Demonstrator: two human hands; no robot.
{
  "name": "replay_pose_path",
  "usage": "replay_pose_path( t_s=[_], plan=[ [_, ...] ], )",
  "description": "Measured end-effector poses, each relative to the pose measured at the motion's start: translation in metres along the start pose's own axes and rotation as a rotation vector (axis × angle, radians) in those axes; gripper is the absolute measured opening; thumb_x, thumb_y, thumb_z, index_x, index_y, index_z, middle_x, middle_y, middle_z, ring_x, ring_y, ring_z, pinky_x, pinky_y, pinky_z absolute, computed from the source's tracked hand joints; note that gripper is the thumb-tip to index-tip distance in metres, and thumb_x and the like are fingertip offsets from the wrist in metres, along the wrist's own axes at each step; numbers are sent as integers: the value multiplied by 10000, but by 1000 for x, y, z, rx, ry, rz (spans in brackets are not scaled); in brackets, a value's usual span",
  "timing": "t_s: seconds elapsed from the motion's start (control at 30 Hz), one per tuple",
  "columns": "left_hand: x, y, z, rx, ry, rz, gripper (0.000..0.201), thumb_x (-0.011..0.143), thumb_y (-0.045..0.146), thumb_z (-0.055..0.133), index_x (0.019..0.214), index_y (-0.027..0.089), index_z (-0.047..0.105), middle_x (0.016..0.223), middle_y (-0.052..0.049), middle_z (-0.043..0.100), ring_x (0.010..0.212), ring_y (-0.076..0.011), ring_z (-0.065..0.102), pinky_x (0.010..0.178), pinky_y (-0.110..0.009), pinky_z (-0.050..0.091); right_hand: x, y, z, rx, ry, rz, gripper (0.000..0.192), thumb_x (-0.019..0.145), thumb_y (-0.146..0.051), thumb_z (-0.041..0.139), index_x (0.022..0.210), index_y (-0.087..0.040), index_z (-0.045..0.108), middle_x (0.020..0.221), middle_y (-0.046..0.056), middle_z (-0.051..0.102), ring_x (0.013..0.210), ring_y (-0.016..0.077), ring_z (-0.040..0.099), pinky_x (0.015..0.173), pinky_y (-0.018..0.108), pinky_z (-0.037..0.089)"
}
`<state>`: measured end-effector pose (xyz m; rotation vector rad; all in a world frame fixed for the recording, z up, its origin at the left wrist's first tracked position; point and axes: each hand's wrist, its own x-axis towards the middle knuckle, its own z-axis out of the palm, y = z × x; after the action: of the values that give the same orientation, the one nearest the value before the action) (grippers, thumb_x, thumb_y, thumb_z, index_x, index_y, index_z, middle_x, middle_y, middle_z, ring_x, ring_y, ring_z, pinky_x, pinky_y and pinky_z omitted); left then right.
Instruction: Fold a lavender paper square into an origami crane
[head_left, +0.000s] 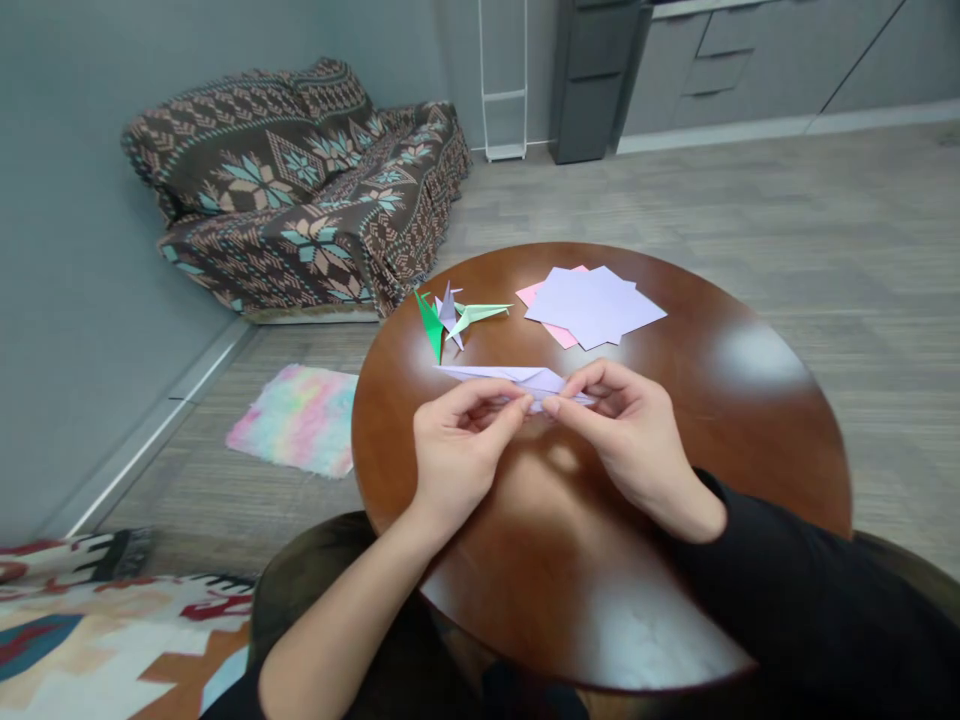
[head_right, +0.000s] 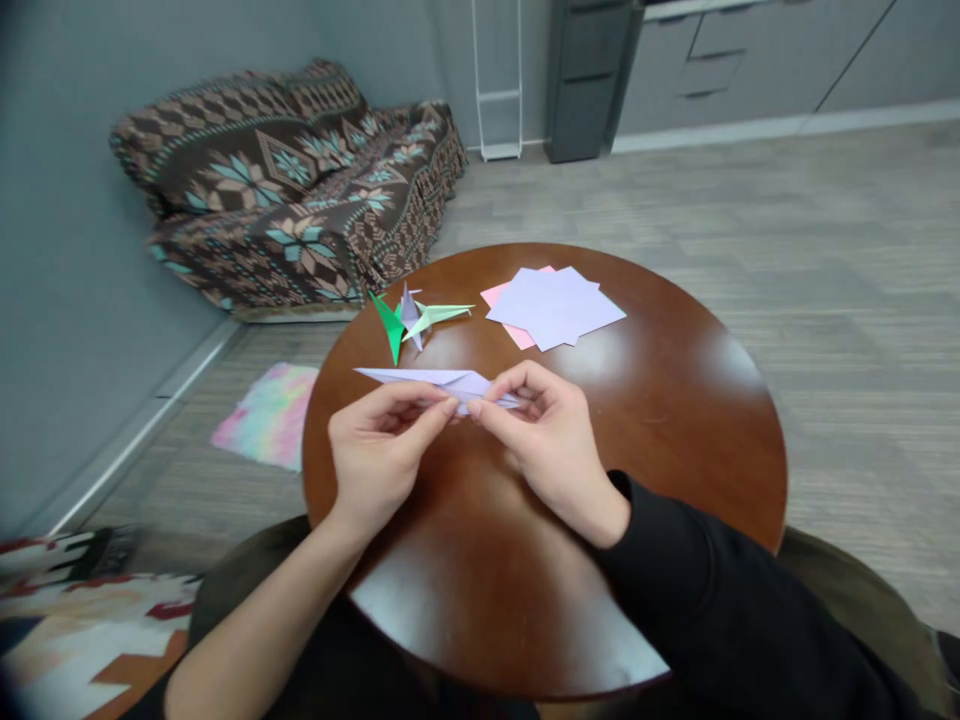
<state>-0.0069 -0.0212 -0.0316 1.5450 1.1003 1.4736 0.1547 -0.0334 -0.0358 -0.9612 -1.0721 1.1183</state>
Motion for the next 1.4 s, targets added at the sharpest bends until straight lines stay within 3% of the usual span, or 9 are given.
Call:
replay_pose_path(
  t_s=[0.17, 0.33, 0.43, 0.57, 0.73, 0.83, 1.03, 1.27, 1.4],
  plan=[
    [-1, -5, -1, 184, 19, 216, 39, 855, 154, 777, 871, 189, 769, 814, 13, 794, 709, -115, 747, 715, -187, 610, 4, 4, 6, 218, 60, 157, 355, 666, -290, 947, 813, -208, 634, 723, -21, 741, 627, 133, 693, 654, 276, 585],
    [-2, -5, -6, 351, -38, 431, 244, 898, 137, 704, 1107, 221, 799, 974, -29, 830, 772, -151, 770, 761, -237, 622, 5, 1, 3, 146, -6, 141, 430, 671, -300, 941, 873, -235, 568, 742, -17, 765, 661, 156, 725, 650, 278, 575],
    [-2, -4, -7, 375, -86, 388, 259, 897, 166, 701, 1125, 224, 809, 934, -32, 836, 671, -154, 754, 693, -253, 626, 5, -1, 0, 65, -28, 93, 413, 693, -300, 927, 895, -237, 572, 773, -14, 771, 666, 153, 723, 636, 269, 556],
    [-1, -7, -6, 335, -23, 300, 259, 898, 213, 724, 1144, 223, 807, 1045, -51, 827, 755, -180, 780, 759, -276, 635, 6, 2, -1, 93, 18, 92, 464, 686, -292, 932, 962, -241, 563, 769, -11, 787, 698, 151, 733, 679, 266, 560],
    [-3, -11, -6, 375, 21, 289, 274, 898, 239, 737, 1164, 236, 801, 1003, -40, 833, 650, -152, 743, 673, -252, 614, 5, 5, 0, 102, 60, 75, 480, 696, -299, 924, 1004, -242, 560, 657, -41, 747, 635, 150, 709, 639, 269, 557],
    [-3, -11, -6, 344, 9, 258, 279, 893, 245, 750, 1167, 232, 800, 987, -34, 835, 678, -158, 754, 681, -250, 618, 3, 4, 2, 81, 88, 7, 408, 710, -260, 912, 997, -239, 624, 683, -32, 756, 642, 145, 707, 638, 268, 570],
    [-4, -2, -3, 111, -68, 140, 238, 871, 220, 769, 1104, 208, 815, 1062, -53, 825, 839, -197, 798, 809, -283, 658, 2, -1, 3, 9, 91, -26, 157, 735, -283, 894, 796, -202, 773, 639, 8, 734, 523, 137, 641, 432, 247, 507],
    [-2, 8, -2, -33, -39, 17, 62, 825, 236, 811, 853, 181, 813, 817, -32, 822, 688, -174, 776, 675, -248, 655, -3, -2, 3, 7, 32, -40, 107, 761, -265, 885, 774, -206, 797, 693, 36, 768, 587, 166, 687, 490, 279, 577],
    [-2, 8, -1, -37, -25, 1, 50, 820, 225, 815, 844, 181, 816, 786, -28, 816, 665, -170, 771, 645, -245, 649, -5, -2, 2, 27, 42, -55, 82, 768, -236, 882, 779, -215, 804, 703, 36, 776, 595, 173, 696, 496, 289, 577]
  ],
)
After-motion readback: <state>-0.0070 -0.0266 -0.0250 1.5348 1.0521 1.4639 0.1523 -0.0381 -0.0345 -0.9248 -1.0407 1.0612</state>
